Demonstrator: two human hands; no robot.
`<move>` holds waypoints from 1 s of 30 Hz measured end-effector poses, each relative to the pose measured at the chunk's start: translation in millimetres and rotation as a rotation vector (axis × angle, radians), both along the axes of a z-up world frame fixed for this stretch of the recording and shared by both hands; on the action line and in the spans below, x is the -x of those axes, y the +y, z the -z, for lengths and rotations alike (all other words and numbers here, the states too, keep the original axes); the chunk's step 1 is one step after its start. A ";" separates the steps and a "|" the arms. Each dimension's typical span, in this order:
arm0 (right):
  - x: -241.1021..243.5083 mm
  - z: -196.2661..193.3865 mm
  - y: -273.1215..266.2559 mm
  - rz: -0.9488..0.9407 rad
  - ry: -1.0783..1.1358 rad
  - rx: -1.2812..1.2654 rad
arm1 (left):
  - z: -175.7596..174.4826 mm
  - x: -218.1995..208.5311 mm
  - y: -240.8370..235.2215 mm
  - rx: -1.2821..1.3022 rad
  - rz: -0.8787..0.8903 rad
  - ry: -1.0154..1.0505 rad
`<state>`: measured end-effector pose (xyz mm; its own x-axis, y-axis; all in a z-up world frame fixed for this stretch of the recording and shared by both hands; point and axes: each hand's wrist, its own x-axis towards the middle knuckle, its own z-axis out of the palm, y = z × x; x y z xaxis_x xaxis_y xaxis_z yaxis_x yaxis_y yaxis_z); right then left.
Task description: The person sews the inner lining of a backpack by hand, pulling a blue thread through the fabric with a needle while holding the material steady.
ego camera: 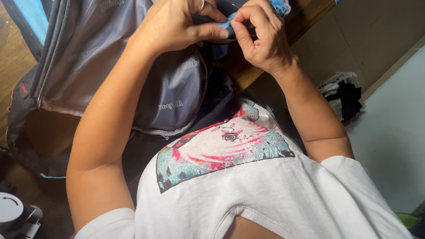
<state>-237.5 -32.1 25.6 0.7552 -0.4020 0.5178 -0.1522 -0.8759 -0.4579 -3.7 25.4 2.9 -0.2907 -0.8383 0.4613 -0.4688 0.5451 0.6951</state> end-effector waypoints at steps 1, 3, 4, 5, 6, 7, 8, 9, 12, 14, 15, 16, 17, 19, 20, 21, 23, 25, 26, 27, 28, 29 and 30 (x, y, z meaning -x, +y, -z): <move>0.2 -0.3 0.3 -0.001 -0.003 -0.018 | -2.5 0.9 -0.1 0.009 0.009 0.054; 0.2 -0.6 0.2 -0.004 -0.007 -0.035 | -1.6 3.5 -0.3 0.019 0.017 0.106; 0.0 -0.7 -0.2 -0.011 -0.011 -0.039 | 1.8 5.2 -0.6 0.017 -0.040 0.005; -0.4 -0.9 -0.7 -0.019 -0.016 -0.043 | 5.1 6.7 -0.6 0.016 -0.099 -0.096; -1.2 -2.8 -1.3 -0.022 -0.017 -0.043 | 7.8 7.9 -0.2 0.016 -0.101 -0.098; -1.3 -4.6 -1.7 -0.028 -0.013 -0.034 | 10.8 9.7 0.3 0.065 -0.137 -0.116; -1.3 -6.2 -2.3 -0.034 -0.009 -0.025 | 14.0 11.7 0.6 0.114 -0.173 -0.134; -2.5 -11.2 -3.0 -0.034 -0.009 -0.026 | 7.0 13.6 4.5 0.113 -0.173 -0.134; -4.6 -20.6 -5.1 -0.071 0.023 0.078 | -3.2 21.4 13.5 0.252 -0.268 -0.224; -5.4 -20.7 -8.0 -0.099 0.056 0.142 | 3.7 28.9 15.7 0.125 -0.380 -0.331; -4.5 -19.2 -7.0 -0.099 0.056 0.144 | 4.4 30.9 17.7 0.126 -0.381 -0.332; -3.7 -17.7 -6.0 -0.102 0.066 0.100 | 5.1 32.9 19.6 0.155 -0.421 -0.378; -2.2 -16.2 -4.4 -0.104 0.078 0.055 | 6.0 35.6 22.0 0.183 -0.460 -0.422; -1.6 -8.6 -5.2 -0.097 0.050 0.062 | 9.8 38.2 22.1 0.214 -0.467 -0.447; -1.5 -4.8 -5.7 -0.090 0.020 0.069 | 11.5 39.4 22.4 0.245 -0.474 -0.474; -1.8 -5.9 -6.0 -0.092 0.018 0.070 | 10.0 38.7 21.7 0.246 -0.477 -0.476; -1.1 -7.4 -5.2 -0.101 0.020 0.056 | 7.7 38.7 21.6 0.270 -0.414 -0.378; -1.3 -11.5 -3.8 -0.101 0.041 0.072 | 7.2 38.7 18.7 0.210 -0.404 -0.317; -1.3 -13.8 -3.7 -0.100 0.061 0.090 | 6.7 38.6 16.5 0.152 -0.394 -0.255; -1.1 -12.0 -3.0 -0.098 0.061 0.090 | 6.2 38.2 15.1 0.152 -0.392 -0.255; -0.9 -10.3 -2.3 -0.085 0.059 0.107 | 5.7 37.8 13.7 0.026 -0.399 -0.231; -1.6 -9.2 -3.3 -0.073 0.055 0.127 | 4.6 36.6 10.7 -0.097 -0.407 -0.206; -0.8 -9.2 -3.7 -0.072 0.055 0.130 | 2.3 34.8 10.8 -0.094 -0.406 -0.206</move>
